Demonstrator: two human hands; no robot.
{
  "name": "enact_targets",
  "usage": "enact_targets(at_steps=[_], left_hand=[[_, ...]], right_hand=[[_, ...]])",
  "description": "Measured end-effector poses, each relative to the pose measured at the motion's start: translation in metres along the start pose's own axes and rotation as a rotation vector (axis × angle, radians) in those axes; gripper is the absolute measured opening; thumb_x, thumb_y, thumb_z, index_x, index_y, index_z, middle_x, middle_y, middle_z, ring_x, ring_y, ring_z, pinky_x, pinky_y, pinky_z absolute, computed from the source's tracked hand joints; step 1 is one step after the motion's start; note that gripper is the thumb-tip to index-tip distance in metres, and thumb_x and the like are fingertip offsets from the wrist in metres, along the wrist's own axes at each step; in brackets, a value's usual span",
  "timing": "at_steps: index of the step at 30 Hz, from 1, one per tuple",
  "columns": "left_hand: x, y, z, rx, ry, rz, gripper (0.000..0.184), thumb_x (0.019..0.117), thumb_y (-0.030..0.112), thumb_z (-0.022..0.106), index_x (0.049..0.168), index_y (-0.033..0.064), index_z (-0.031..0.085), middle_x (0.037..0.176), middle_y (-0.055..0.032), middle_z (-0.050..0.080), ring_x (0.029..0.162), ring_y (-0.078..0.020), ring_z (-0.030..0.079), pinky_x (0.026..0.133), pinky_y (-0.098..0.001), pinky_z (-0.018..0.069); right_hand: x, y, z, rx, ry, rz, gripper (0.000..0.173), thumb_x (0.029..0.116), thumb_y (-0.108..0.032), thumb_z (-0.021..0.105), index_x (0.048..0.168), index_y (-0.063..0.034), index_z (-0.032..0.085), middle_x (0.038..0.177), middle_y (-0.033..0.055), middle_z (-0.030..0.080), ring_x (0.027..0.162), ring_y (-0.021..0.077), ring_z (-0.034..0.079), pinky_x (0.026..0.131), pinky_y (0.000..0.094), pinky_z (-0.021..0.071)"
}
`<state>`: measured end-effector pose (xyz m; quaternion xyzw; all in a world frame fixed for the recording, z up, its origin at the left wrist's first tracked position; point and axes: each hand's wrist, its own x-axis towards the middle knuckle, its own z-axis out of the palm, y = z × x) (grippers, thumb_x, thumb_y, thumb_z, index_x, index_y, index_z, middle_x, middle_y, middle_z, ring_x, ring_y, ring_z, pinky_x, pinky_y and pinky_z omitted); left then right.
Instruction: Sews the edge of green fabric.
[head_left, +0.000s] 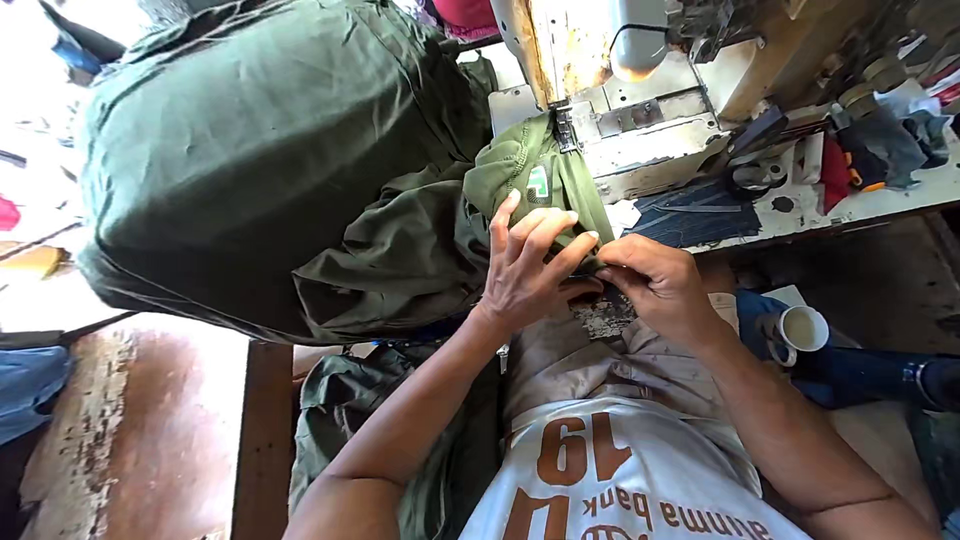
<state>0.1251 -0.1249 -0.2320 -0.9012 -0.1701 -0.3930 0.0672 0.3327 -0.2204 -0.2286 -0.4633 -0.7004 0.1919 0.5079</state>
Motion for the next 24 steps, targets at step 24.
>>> enact_targets(at_steps=[24], left_hand=[[0.036,-0.031,-0.026,0.271,-0.303,-0.183,0.013,0.0906,0.01,0.059,0.093,0.0142,0.071,0.143,-0.0064,0.06,0.137,-0.0347,0.051,0.117,-0.0713,0.0206]], right_hand=[[0.001,0.01,0.004,0.172,0.118,0.189,0.01,0.0957,-0.007,0.07,0.104,-0.0036,0.075,0.1,0.0039,0.072,0.076,0.0079,0.066,0.063,0.023,0.0574]])
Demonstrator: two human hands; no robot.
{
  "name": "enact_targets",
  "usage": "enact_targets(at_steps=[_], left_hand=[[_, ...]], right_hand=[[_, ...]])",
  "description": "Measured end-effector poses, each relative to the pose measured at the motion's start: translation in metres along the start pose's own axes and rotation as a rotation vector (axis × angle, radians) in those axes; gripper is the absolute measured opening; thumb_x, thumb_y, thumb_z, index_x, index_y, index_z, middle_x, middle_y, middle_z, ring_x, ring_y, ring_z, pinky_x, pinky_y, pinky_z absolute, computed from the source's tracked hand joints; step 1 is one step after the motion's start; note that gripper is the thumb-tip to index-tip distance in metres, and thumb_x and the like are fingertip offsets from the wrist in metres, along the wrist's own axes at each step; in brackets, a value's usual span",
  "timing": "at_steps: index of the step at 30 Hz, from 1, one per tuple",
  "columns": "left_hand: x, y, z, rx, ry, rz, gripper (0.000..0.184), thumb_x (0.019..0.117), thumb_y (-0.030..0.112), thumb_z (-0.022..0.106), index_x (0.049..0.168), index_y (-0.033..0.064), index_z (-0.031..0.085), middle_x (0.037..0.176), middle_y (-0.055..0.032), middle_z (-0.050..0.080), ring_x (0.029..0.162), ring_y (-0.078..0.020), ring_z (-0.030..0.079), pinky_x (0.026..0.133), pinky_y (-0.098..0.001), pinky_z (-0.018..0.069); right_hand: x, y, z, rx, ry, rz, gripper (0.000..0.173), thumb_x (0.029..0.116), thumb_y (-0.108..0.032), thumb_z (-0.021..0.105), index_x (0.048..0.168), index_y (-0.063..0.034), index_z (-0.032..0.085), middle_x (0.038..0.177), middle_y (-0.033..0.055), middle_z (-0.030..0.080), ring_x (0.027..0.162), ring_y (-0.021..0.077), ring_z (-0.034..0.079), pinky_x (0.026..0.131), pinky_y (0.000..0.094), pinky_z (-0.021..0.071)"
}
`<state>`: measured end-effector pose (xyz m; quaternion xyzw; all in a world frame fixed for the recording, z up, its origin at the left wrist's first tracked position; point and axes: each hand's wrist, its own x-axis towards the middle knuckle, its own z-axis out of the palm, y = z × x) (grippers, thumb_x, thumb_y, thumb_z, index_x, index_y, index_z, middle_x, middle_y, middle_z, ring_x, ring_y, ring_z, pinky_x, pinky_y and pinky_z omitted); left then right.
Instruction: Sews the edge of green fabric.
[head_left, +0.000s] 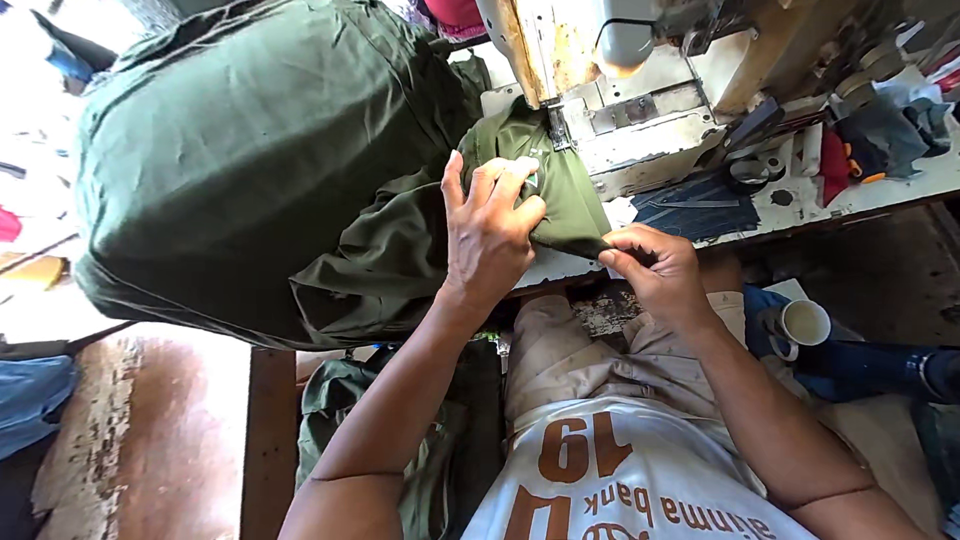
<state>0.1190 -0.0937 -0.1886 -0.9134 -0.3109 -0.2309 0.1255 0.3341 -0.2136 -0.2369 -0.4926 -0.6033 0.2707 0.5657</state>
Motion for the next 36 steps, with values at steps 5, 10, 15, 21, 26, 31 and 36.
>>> enact_targets(at_steps=[5,10,15,21,26,31,36], left_hand=[[0.023,-0.022,0.005,0.011,0.01,0.033,0.016,0.0949,0.009,0.053,0.095,0.0111,0.069,0.142,-0.0077,0.061,0.135,-0.0329,0.053,0.117,-0.0686,0.0228],[0.043,-0.048,0.012,-0.001,0.024,0.083,0.019,0.0979,0.005,0.049,0.1,0.0082,0.068,0.13,-0.0111,0.065,0.126,-0.0328,0.059,0.117,-0.065,0.0281],[0.054,-0.066,-0.002,-0.09,-0.1,0.193,0.025,0.092,0.009,0.053,0.113,0.0095,0.067,0.122,-0.0149,0.064,0.119,-0.037,0.058,0.107,-0.0577,0.0395],[0.047,-0.079,-0.071,-0.087,-0.406,0.103,0.055,0.0853,0.058,0.072,0.117,0.0141,0.065,0.107,-0.0112,0.068,0.1,-0.0343,0.067,0.086,-0.0628,0.0492],[0.03,-0.049,-0.088,-0.364,-0.196,0.303,0.015,0.0897,0.022,0.069,0.086,0.0073,0.068,0.11,-0.0102,0.071,0.119,-0.0322,0.063,0.115,-0.0569,0.041],[0.008,-0.016,-0.035,-0.568,-0.052,0.398,0.02,0.0922,0.028,0.077,0.09,0.0094,0.071,0.097,-0.0079,0.072,0.091,-0.0214,0.069,0.077,-0.0388,0.0565],[0.006,-0.027,0.0,-0.164,-0.137,0.226,0.044,0.0892,0.018,0.066,0.132,0.0247,0.068,0.154,-0.0137,0.049,0.143,-0.0414,0.043,0.119,-0.0711,0.0201]], right_hand=[[0.024,0.01,0.009,0.05,0.036,0.038,0.009,0.0962,-0.006,0.069,0.103,-0.0031,0.075,0.097,0.0045,0.071,0.07,0.0088,0.063,0.06,0.0235,0.0551],[0.054,0.021,0.022,0.114,0.09,0.021,0.011,0.0955,-0.006,0.069,0.103,-0.0009,0.074,0.096,0.0059,0.073,0.069,0.0083,0.064,0.062,0.0241,0.0557],[0.073,0.027,0.032,0.149,0.126,-0.079,0.013,0.095,0.001,0.067,0.107,0.0033,0.072,0.102,0.0105,0.073,0.085,0.0121,0.07,0.077,0.0273,0.0608],[0.087,0.038,0.034,0.127,0.107,-0.186,0.016,0.0977,0.002,0.062,0.11,0.0033,0.071,0.109,0.0118,0.073,0.096,0.0147,0.071,0.086,0.0304,0.0608],[0.087,0.024,0.017,-0.013,-0.082,-0.209,0.015,0.0977,-0.003,0.063,0.109,-0.0016,0.073,0.108,0.0083,0.072,0.095,0.0119,0.069,0.086,0.03,0.0597],[0.042,-0.001,-0.003,-0.093,-0.283,-0.259,0.013,0.0955,-0.003,0.069,0.107,-0.004,0.075,0.109,0.0055,0.072,0.102,0.0129,0.068,0.093,0.0321,0.0582],[0.011,0.012,-0.001,-0.012,-0.141,-0.224,0.014,0.0946,0.003,0.069,0.107,0.0025,0.074,0.115,0.0118,0.073,0.11,0.0194,0.07,0.098,0.0359,0.0598]])
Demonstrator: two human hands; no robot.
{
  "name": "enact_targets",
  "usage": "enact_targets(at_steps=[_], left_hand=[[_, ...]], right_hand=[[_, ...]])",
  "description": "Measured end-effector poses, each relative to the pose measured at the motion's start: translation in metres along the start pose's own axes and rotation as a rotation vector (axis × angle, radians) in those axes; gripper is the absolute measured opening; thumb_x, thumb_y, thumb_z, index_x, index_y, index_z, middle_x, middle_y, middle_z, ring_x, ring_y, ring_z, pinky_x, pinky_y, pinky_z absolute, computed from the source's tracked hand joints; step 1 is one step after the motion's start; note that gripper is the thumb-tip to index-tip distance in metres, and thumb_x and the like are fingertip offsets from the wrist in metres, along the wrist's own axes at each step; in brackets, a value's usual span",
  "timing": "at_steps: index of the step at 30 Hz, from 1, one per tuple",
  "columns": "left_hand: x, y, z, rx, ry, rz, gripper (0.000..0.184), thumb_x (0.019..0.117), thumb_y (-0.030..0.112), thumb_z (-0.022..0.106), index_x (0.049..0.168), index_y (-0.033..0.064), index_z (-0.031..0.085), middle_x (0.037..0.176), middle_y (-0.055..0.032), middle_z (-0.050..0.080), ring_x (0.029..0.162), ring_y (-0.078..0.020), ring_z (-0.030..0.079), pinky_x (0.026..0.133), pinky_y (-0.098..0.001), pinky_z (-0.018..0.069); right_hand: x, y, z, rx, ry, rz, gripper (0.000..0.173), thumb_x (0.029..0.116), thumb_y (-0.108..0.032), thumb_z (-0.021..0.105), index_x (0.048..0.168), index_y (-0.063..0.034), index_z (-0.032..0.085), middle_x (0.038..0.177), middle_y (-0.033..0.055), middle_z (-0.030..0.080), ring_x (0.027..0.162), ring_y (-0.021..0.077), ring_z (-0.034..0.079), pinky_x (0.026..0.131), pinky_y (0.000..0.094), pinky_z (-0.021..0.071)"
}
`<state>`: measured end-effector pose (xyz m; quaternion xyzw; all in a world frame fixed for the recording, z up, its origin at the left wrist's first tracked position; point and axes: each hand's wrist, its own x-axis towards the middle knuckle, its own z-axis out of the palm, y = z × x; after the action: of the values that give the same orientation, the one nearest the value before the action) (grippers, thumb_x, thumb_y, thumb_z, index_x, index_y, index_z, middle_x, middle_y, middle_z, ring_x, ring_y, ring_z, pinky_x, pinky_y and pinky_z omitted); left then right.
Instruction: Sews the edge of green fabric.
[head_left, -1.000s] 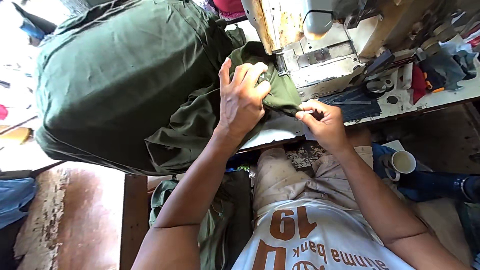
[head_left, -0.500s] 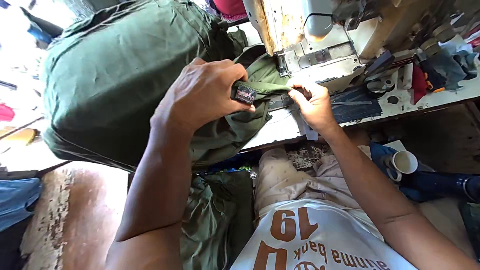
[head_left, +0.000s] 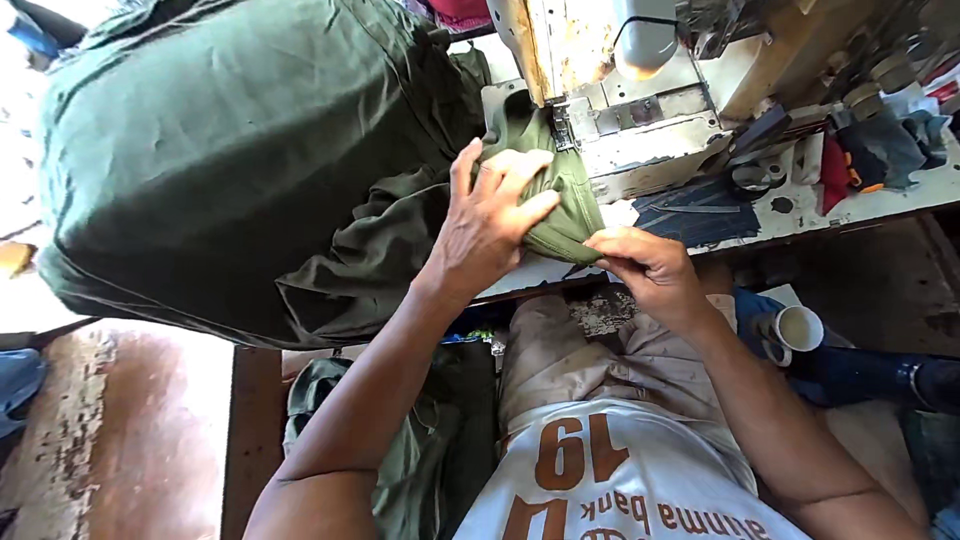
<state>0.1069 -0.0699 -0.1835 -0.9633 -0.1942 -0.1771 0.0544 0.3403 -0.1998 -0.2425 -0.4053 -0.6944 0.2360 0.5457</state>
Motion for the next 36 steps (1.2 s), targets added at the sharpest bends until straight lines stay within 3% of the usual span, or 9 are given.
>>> enact_targets(at_steps=[3,5,14,17,24,28,32,36], left_hand=[[-0.001,0.001,0.002,0.04,-0.006,-0.096,0.027,0.0841,0.015,0.066,0.11,0.0182,0.073,0.148,-0.0123,0.055,0.141,-0.0383,0.046,0.117,-0.0668,0.0287],[0.001,0.009,-0.003,0.051,0.0,-0.116,0.022,0.0826,0.015,0.066,0.103,0.0149,0.073,0.145,-0.0114,0.058,0.139,-0.0356,0.049,0.116,-0.0625,0.0329],[0.012,0.004,0.0,0.095,0.089,-0.151,0.017,0.0887,0.021,0.063,0.101,0.0137,0.073,0.144,-0.012,0.059,0.135,-0.0336,0.053,0.112,-0.0566,0.0378],[0.021,-0.004,-0.002,0.08,0.085,-0.154,0.017,0.0888,0.022,0.062,0.1,0.0135,0.072,0.145,-0.0111,0.059,0.136,-0.0327,0.053,0.112,-0.0552,0.0383],[0.032,-0.027,0.0,0.08,0.13,-0.236,0.019,0.0852,0.018,0.061,0.101,0.0153,0.071,0.144,-0.0095,0.058,0.133,-0.0332,0.053,0.105,-0.0551,0.0417],[0.029,-0.026,0.005,0.036,0.151,-0.32,0.032,0.0835,0.014,0.064,0.114,0.0188,0.073,0.146,-0.0055,0.056,0.129,-0.0312,0.055,0.098,-0.0516,0.047],[0.023,-0.021,0.011,0.008,0.201,-0.322,0.046,0.0853,0.011,0.06,0.128,0.0223,0.07,0.144,-0.0047,0.058,0.13,-0.0299,0.055,0.101,-0.0503,0.0468],[0.017,-0.013,0.02,0.004,0.254,-0.369,0.044,0.0878,0.012,0.061,0.13,0.023,0.069,0.143,-0.0039,0.06,0.133,-0.0282,0.053,0.104,-0.0498,0.0445]], right_hand=[[-0.007,-0.004,0.001,0.026,0.064,0.056,0.012,0.0946,0.002,0.069,0.106,0.0021,0.074,0.115,0.0113,0.072,0.107,0.0183,0.07,0.093,0.0343,0.0615],[-0.01,-0.008,-0.001,0.03,0.081,0.088,0.012,0.095,0.002,0.068,0.106,0.0015,0.074,0.114,0.0106,0.072,0.106,0.0176,0.071,0.092,0.0334,0.0622],[-0.002,-0.009,0.002,0.006,0.135,0.127,0.011,0.0954,0.0,0.068,0.104,0.0015,0.074,0.112,0.0105,0.073,0.101,0.0145,0.071,0.087,0.0289,0.0618],[0.006,-0.004,0.005,-0.022,0.148,0.158,0.011,0.0969,-0.002,0.067,0.106,0.0002,0.074,0.107,0.0077,0.072,0.09,0.011,0.069,0.076,0.0258,0.0607],[0.033,0.012,0.016,0.036,0.2,0.248,0.014,0.0984,-0.006,0.066,0.11,-0.0034,0.073,0.102,0.0048,0.072,0.077,0.0087,0.066,0.069,0.0246,0.0577],[0.045,0.024,0.021,0.1,0.225,0.227,0.014,0.0976,-0.005,0.066,0.109,-0.0015,0.073,0.101,0.0066,0.073,0.075,0.009,0.065,0.068,0.0253,0.057],[0.045,0.015,0.016,0.09,0.187,0.213,0.017,0.0989,-0.003,0.063,0.113,-0.0025,0.074,0.114,0.0072,0.073,0.09,0.0116,0.071,0.079,0.0272,0.0607],[0.029,-0.013,-0.009,-0.1,0.163,0.245,0.028,0.1014,-0.008,0.061,0.127,-0.0112,0.071,0.124,0.0019,0.071,0.077,0.0073,0.067,0.065,0.0243,0.0575]])
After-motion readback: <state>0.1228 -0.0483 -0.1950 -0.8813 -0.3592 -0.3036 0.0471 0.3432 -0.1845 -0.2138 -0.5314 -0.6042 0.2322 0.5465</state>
